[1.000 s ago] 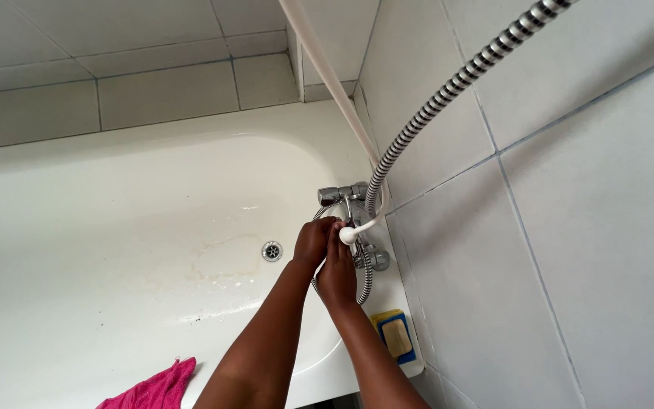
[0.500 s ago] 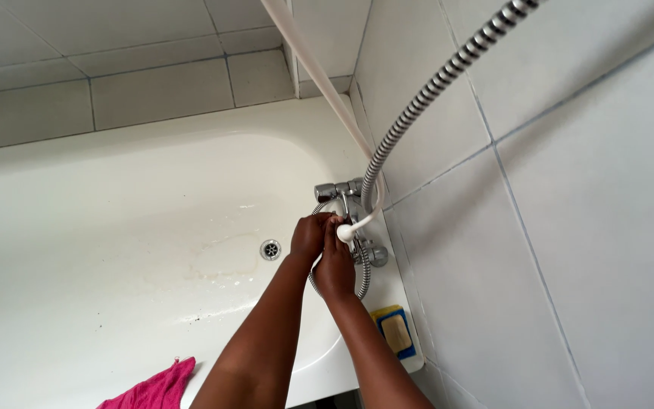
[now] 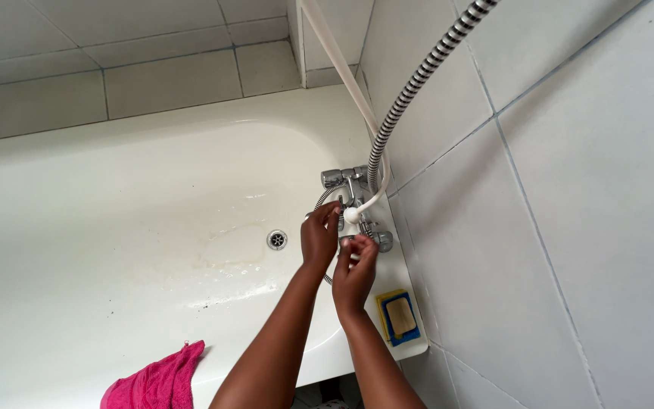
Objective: Cleaning the bathtub and the surrounding wall tiles with a sponge and water.
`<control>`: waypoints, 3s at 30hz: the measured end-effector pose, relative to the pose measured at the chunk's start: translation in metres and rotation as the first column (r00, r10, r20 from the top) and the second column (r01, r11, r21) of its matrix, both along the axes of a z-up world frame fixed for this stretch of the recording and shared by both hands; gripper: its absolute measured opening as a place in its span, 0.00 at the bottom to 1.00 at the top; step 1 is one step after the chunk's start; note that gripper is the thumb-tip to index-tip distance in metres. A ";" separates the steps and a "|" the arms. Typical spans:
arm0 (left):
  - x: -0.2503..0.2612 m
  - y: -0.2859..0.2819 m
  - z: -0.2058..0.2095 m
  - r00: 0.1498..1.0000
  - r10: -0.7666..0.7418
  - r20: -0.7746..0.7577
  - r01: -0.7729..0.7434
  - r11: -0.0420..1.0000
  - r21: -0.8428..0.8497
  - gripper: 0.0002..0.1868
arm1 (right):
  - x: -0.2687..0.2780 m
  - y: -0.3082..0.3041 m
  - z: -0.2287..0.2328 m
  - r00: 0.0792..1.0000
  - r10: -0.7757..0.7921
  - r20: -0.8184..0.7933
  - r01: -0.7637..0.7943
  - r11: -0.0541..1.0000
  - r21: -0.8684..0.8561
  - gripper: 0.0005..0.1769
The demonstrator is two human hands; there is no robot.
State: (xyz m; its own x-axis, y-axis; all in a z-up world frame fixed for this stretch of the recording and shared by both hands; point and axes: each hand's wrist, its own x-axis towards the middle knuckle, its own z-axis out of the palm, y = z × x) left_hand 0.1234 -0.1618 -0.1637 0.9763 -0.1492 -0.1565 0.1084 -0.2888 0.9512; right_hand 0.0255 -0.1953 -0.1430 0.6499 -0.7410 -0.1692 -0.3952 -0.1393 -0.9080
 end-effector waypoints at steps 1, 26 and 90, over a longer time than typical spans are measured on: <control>-0.002 -0.002 0.006 1.000 0.000 0.001 0.000 1.000 -0.001 0.18 | 0.008 -0.002 0.014 1.000 0.000 0.001 0.000 1.000 -0.001 0.21; 0.111 -0.072 0.027 0.936 -0.342 0.083 0.352 0.903 -0.248 0.29 | 0.135 -0.130 -0.001 0.874 0.167 0.456 -0.219 0.974 0.063 0.18; -0.020 0.188 0.065 0.954 0.151 -0.258 -0.231 0.920 -0.317 0.11 | 0.021 0.106 0.034 0.934 0.177 0.312 -0.356 0.555 0.751 0.33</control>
State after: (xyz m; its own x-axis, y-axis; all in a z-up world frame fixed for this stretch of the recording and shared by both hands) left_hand 0.1033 0.0267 -0.0985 0.9366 -0.0468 -0.3474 0.3504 0.0954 0.9317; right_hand 0.0470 -0.0895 -0.1093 0.8773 -0.1594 -0.4527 -0.2826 0.5906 -0.7558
